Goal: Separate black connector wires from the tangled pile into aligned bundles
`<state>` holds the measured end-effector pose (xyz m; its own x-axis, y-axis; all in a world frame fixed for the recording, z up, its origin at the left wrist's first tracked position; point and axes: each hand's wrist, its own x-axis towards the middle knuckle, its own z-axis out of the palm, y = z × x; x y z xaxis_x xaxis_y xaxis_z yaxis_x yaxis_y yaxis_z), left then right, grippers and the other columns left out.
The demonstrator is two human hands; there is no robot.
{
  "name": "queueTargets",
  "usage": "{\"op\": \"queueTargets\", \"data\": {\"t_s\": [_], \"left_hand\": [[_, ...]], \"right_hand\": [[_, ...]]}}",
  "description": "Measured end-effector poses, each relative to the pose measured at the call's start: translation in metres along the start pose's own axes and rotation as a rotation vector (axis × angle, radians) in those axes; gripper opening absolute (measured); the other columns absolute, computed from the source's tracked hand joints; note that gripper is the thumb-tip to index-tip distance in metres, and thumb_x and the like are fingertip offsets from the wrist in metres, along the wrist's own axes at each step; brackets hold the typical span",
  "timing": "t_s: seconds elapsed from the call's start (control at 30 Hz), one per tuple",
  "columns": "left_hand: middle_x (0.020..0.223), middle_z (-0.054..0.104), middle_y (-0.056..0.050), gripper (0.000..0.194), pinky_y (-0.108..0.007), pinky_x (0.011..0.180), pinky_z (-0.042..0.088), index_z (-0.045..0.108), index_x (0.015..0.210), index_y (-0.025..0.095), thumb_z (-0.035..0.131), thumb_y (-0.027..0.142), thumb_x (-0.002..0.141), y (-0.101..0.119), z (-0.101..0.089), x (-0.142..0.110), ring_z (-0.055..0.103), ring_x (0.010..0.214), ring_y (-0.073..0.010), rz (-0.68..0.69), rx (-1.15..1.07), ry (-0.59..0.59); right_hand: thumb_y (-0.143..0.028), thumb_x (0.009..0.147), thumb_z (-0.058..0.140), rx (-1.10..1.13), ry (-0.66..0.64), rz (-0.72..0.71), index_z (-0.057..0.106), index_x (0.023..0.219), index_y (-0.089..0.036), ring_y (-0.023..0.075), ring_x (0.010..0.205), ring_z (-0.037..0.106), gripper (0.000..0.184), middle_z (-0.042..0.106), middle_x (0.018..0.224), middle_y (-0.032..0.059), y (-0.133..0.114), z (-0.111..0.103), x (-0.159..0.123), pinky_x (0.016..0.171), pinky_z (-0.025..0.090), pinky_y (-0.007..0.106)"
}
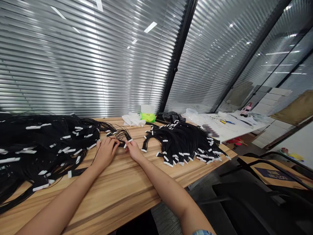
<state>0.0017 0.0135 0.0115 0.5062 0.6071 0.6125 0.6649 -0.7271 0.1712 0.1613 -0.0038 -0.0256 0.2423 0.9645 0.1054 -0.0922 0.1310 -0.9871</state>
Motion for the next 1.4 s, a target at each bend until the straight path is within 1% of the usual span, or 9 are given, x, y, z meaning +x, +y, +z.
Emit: {"op": "queueTargets", "data": {"t_s": [0.1, 0.23, 0.37, 0.5, 0.73, 0.97, 1.1, 1.23, 1.4], "left_hand": [[0.113, 0.063, -0.009, 0.020, -0.041, 0.089, 0.032, 0.058, 0.095, 0.021, 0.043, 0.033, 0.095, -0.003, 0.000, 0.000, 0.053, 0.104, -0.0261, 0.033, 0.041, -0.014], [0.104, 0.062, -0.009, 0.023, -0.038, 0.083, 0.035, 0.058, 0.086, 0.021, 0.049, 0.041, 0.091, -0.011, -0.005, 0.000, 0.053, 0.098, -0.0260, 0.058, 0.034, -0.027], [0.094, 0.061, -0.006, 0.024, -0.034, 0.079, 0.039, 0.061, 0.084, 0.021, 0.051, 0.042, 0.091, -0.016, -0.009, 0.001, 0.055, 0.090, -0.0224, 0.090, -0.087, -0.016], [0.091, 0.064, -0.005, 0.022, -0.032, 0.079, 0.043, 0.064, 0.087, 0.022, 0.050, 0.038, 0.092, -0.018, -0.006, 0.003, 0.057, 0.086, -0.0195, 0.135, -0.223, -0.068], [0.100, 0.067, -0.007, 0.023, -0.037, 0.084, 0.041, 0.063, 0.089, 0.022, 0.049, 0.039, 0.092, -0.013, -0.005, 0.002, 0.057, 0.094, -0.0226, 0.111, -0.168, -0.066], [0.105, 0.066, -0.007, 0.023, -0.034, 0.087, 0.041, 0.063, 0.090, 0.020, 0.047, 0.037, 0.092, -0.008, -0.002, 0.002, 0.057, 0.098, -0.0207, 0.170, -0.260, -0.100], [0.094, 0.068, -0.005, 0.026, -0.035, 0.084, 0.039, 0.063, 0.085, 0.020, 0.047, 0.040, 0.092, -0.005, -0.004, 0.001, 0.057, 0.090, -0.0207, 0.180, -0.195, -0.118], [0.078, 0.068, -0.003, 0.030, -0.035, 0.082, 0.037, 0.063, 0.077, 0.020, 0.049, 0.043, 0.091, 0.000, -0.010, 0.000, 0.056, 0.080, -0.0187, 0.212, -0.179, -0.175], [0.092, 0.072, -0.004, 0.029, -0.036, 0.088, 0.038, 0.069, 0.091, 0.022, 0.047, 0.041, 0.092, 0.000, -0.010, 0.000, 0.062, 0.089, -0.0186, 0.240, -0.228, -0.200]], "right_hand": [[-0.053, 0.077, 0.058, -0.004, 0.002, 0.011, 0.050, 0.063, -0.021, 0.0114, 0.046, 0.045, 0.036, 0.048, 0.048, -0.0067, 0.000, -0.002, 0.001, 0.051, 0.036, 0.024], [-0.055, 0.076, 0.058, 0.004, 0.014, 0.011, 0.050, 0.063, -0.022, 0.0121, 0.048, 0.047, 0.037, 0.049, 0.049, -0.0061, -0.002, -0.002, -0.004, 0.051, 0.037, 0.025], [-0.060, 0.074, 0.057, 0.038, 0.045, -0.004, 0.049, 0.063, -0.022, 0.0124, 0.048, 0.046, 0.040, 0.048, 0.050, -0.0055, -0.003, -0.003, -0.012, 0.051, 0.038, 0.025], [-0.061, 0.072, 0.059, 0.060, 0.061, -0.003, 0.050, 0.063, -0.021, 0.0120, 0.047, 0.047, 0.042, 0.050, 0.050, -0.0047, -0.003, -0.008, -0.014, 0.051, 0.038, 0.026], [-0.058, 0.073, 0.062, 0.053, 0.026, 0.021, 0.054, 0.065, -0.020, 0.0112, 0.045, 0.047, 0.040, 0.052, 0.048, -0.0045, -0.002, -0.016, -0.013, 0.051, 0.038, 0.025], [-0.053, 0.075, 0.063, 0.054, 0.038, 0.064, 0.055, 0.067, -0.020, 0.0108, 0.045, 0.048, 0.035, 0.052, 0.046, -0.0057, -0.002, -0.022, -0.016, 0.051, 0.038, 0.025], [-0.052, 0.073, 0.066, 0.069, 0.038, 0.074, 0.054, 0.064, -0.019, 0.0105, 0.046, 0.047, 0.035, 0.053, 0.046, -0.0052, -0.004, -0.024, -0.018, 0.053, 0.037, 0.024], [-0.053, 0.070, 0.069, 0.145, 0.019, 0.094, 0.054, 0.063, -0.020, 0.0109, 0.047, 0.047, 0.037, 0.053, 0.048, -0.0047, -0.007, -0.024, -0.020, 0.052, 0.037, 0.025], [-0.050, 0.069, 0.070, 0.327, -0.008, 0.125, 0.049, 0.068, -0.022, 0.0105, 0.052, 0.047, 0.034, 0.051, 0.059, -0.0049, -0.017, -0.026, -0.024, 0.055, 0.040, 0.026]]}}
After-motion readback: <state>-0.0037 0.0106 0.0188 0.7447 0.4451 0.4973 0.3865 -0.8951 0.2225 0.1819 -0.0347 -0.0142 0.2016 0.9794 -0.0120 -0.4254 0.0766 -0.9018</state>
